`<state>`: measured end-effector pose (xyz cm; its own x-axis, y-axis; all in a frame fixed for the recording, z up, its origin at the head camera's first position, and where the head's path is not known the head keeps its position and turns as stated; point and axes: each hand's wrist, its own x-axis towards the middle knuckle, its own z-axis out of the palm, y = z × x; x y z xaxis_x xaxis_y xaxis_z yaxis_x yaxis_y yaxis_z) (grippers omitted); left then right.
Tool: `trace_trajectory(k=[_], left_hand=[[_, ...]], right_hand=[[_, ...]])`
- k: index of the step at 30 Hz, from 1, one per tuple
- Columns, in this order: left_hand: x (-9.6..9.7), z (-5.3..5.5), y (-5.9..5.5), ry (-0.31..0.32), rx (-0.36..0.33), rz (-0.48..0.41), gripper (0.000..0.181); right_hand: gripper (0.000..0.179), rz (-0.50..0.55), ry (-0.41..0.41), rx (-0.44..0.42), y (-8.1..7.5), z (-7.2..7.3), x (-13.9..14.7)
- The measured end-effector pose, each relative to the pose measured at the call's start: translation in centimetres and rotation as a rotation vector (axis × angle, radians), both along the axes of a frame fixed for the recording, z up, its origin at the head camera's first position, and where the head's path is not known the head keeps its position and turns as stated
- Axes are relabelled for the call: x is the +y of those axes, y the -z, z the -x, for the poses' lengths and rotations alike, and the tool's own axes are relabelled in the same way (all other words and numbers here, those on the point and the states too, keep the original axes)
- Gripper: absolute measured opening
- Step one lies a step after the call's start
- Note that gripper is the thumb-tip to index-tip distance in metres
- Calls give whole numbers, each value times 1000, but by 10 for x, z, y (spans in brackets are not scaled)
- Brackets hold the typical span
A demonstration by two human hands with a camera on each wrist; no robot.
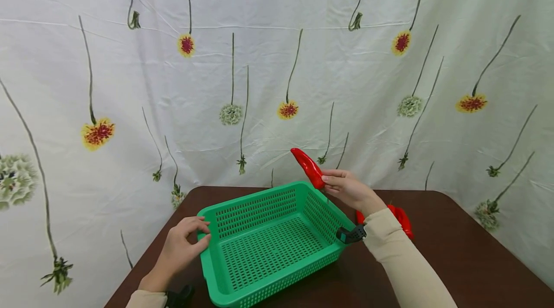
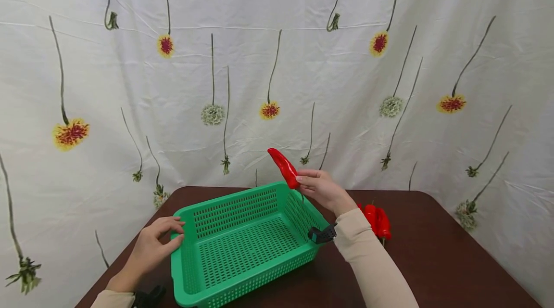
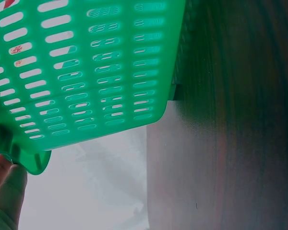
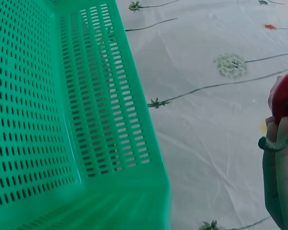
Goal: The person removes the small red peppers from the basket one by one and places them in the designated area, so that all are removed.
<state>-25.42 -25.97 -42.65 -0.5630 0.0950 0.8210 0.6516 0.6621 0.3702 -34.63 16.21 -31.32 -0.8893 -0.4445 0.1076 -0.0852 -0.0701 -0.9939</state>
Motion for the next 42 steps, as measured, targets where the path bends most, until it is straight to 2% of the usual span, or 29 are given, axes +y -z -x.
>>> trace_trajectory(k=[5,11,13,19,23,28,31,36,38,42], left_hand=[[0,0,0,3,-1,-3,32],[-1,-1,1,-10,-15,0,32],[-2,-1,1,-9,-19,-2,32],[-1,-1,1,7,-18,-6,32],[-1,-1,1,3,-15,-1,31],[-1,-1,2,-36,-33,19,27],[0,-2,2,-55,-49,32,25],[1,-2,2,-58,-59,31,24],[1,-2,2,-60,-57,28,24],[0,-2,2,-60,-55,25,25]], right_hand=[[18,27,47,-30,5,-3,15],[16,35,71,-37,12,-6,33],[21,29,90,-37,14,-7,38],[57,1,154,-33,22,-10,56],[60,-3,192,-33,26,-12,66],[64,-17,247,-32,31,-15,79],[55,-11,279,-33,35,-17,91],[19,37,322,-53,43,-20,111],[20,45,328,-57,47,-21,116],[34,28,343,-73,56,-23,125]])
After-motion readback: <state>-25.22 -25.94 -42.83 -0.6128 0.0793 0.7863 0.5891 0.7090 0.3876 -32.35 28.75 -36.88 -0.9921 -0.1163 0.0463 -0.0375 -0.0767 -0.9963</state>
